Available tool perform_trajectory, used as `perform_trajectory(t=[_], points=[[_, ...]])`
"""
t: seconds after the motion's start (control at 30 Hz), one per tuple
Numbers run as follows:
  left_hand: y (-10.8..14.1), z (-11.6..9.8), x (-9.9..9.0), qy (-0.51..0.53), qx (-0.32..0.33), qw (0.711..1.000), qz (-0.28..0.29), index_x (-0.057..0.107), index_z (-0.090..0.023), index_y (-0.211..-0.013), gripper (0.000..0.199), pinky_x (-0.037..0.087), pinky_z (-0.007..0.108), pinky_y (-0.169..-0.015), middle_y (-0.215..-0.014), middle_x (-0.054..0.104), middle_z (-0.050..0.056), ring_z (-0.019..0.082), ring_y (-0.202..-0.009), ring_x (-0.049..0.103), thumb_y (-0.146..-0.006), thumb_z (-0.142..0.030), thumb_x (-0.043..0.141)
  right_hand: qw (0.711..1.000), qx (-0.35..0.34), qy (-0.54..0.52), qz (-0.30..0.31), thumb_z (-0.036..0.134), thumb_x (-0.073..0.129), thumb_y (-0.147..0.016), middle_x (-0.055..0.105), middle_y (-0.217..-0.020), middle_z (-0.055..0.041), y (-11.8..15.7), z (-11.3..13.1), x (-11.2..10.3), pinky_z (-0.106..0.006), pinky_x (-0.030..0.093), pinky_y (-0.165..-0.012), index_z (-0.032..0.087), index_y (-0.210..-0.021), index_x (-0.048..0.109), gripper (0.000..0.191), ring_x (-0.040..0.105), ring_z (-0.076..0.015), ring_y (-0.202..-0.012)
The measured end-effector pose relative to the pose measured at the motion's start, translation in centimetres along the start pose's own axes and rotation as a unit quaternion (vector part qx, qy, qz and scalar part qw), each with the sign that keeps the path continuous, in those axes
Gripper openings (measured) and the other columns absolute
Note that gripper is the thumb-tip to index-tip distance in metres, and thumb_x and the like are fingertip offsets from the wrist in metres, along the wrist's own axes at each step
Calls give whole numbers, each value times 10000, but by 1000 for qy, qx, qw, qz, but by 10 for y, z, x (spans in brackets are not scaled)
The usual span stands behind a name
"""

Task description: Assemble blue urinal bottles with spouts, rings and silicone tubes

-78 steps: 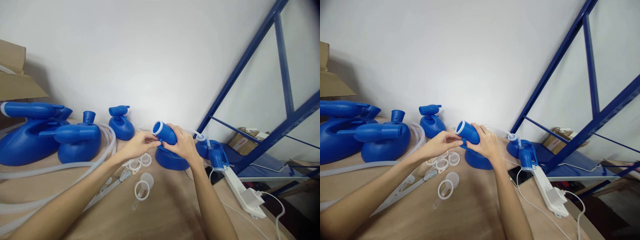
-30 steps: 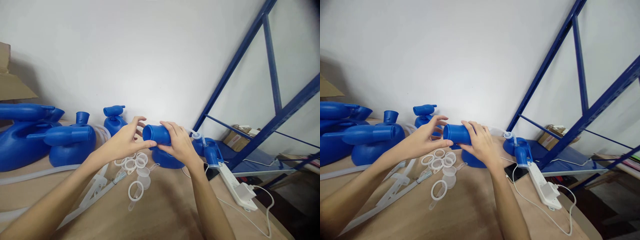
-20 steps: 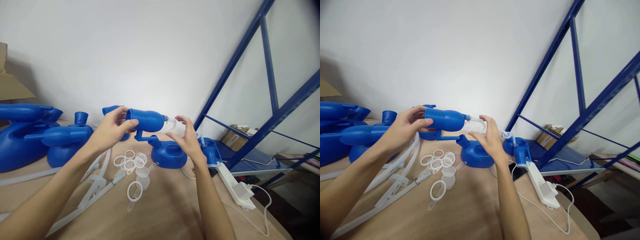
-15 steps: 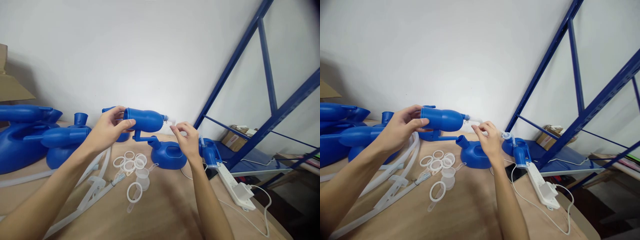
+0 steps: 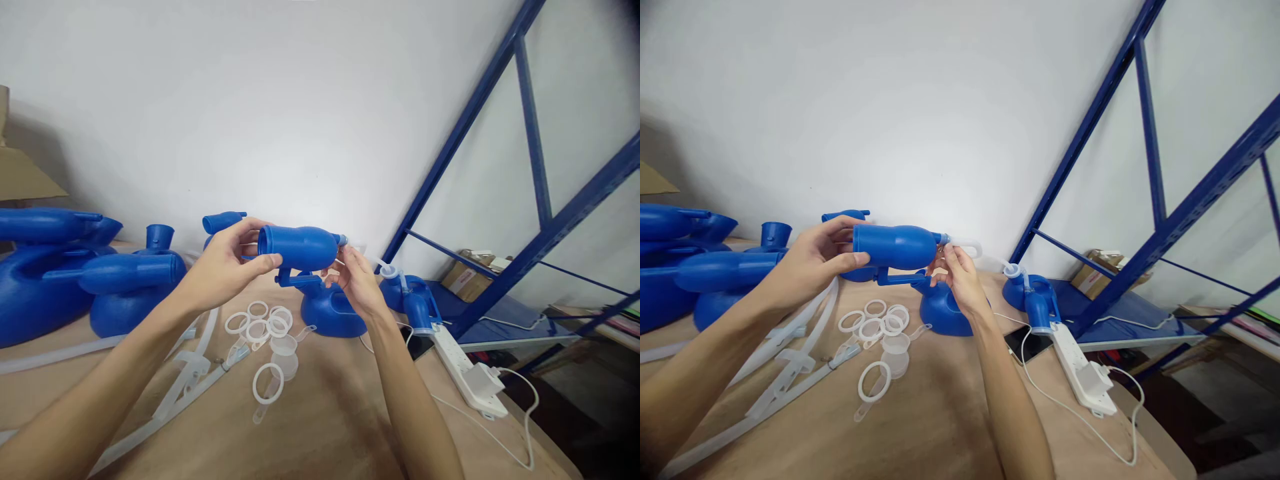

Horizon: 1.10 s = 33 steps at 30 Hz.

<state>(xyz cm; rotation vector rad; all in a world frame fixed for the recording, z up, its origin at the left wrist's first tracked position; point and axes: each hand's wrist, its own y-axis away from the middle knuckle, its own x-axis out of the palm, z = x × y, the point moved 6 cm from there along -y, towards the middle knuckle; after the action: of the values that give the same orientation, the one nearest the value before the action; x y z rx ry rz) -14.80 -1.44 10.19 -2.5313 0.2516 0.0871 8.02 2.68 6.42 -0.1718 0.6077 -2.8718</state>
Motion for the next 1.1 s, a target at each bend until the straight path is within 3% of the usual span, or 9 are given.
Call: perform_trajectory(t=[0.2,0.37,0.53,0.67,0.73,0.8,0.93,1.03,1.1], points=[[2,-1,3,-25,-18,1000,-4,632,-182,-1063,383,616,381,-840,-947,751,28,252,-922,740,-759,-347,796,997,-54,-45,-35,602,840,-776,642,-779,3,0,4,-1,-249,541,-603,210,-785,676,425,590,-124,-674],[4,14,6,39,-119,992,-13,615,-176,-945,362,653,396,-751,-784,700,-2,242,-720,761,-798,-469,768,985,-131,-18,-108,611,829,-775,643,-739,13,-4,-2,-9,-270,547,-650,214,-741,665,431,585,-125,-656],[4,18,-7,29,-139,989,-46,603,-175,-916,352,652,419,-736,-775,687,11,252,-701,758,-792,-475,740,988,-60,-118,-76,537,864,-770,753,-947,-23,-12,-18,-11,-308,594,-835,230,-862,731,347,697,-176,-901],[5,3,-11,-139,-86,987,1,599,-192,-954,342,609,402,-737,-801,716,23,255,-777,732,-760,-442,729,959,41,-273,-69,518,663,-953,757,-1121,-49,-11,-15,-9,-358,606,-933,241,-1005,712,285,715,-207,-1085],[9,-4,0,-250,-38,965,69,621,-194,-1052,345,580,381,-721,-828,735,26,245,-778,714,-782,-397,690,927,92,-354,-83,505,503,-1043,754,-1052,-69,-8,-9,-10,-377,636,-878,229,-992,667,325,733,-208,-1041],[16,-6,20,-339,25,929,147,601,-204,-1258,475,572,388,-754,-987,765,54,254,-842,722,-810,-353,652,894,112,-422,-103,413,389,-1101,696,-789,-24,-2,-2,-15,-310,647,-718,230,-856,583,361,723,-155,-760],[34,3,62,-416,128,881,187,456,-234,-1531,710,576,453,-843,-1325,692,140,331,-1028,722,-880,-465,621,861,61,-492,-111,324,334,-1125,353,-496,100,10,15,-32,-167,440,-396,242,-683,345,449,347,-66,-343],[41,9,79,-372,108,912,137,538,-200,-1485,731,580,457,-819,-1210,729,167,357,-989,721,-860,-565,644,878,34,-464,-113,370,455,-1095,270,-491,116,15,19,-43,-175,311,-330,244,-685,327,447,273,-65,-335],[42,16,83,-250,10,961,116,628,-206,-1370,654,576,373,-717,-1052,754,124,290,-849,716,-837,-582,677,890,27,-440,-118,358,510,-1077,230,-485,125,14,20,-47,-170,275,-332,241,-679,312,460,231,-59,-339]])
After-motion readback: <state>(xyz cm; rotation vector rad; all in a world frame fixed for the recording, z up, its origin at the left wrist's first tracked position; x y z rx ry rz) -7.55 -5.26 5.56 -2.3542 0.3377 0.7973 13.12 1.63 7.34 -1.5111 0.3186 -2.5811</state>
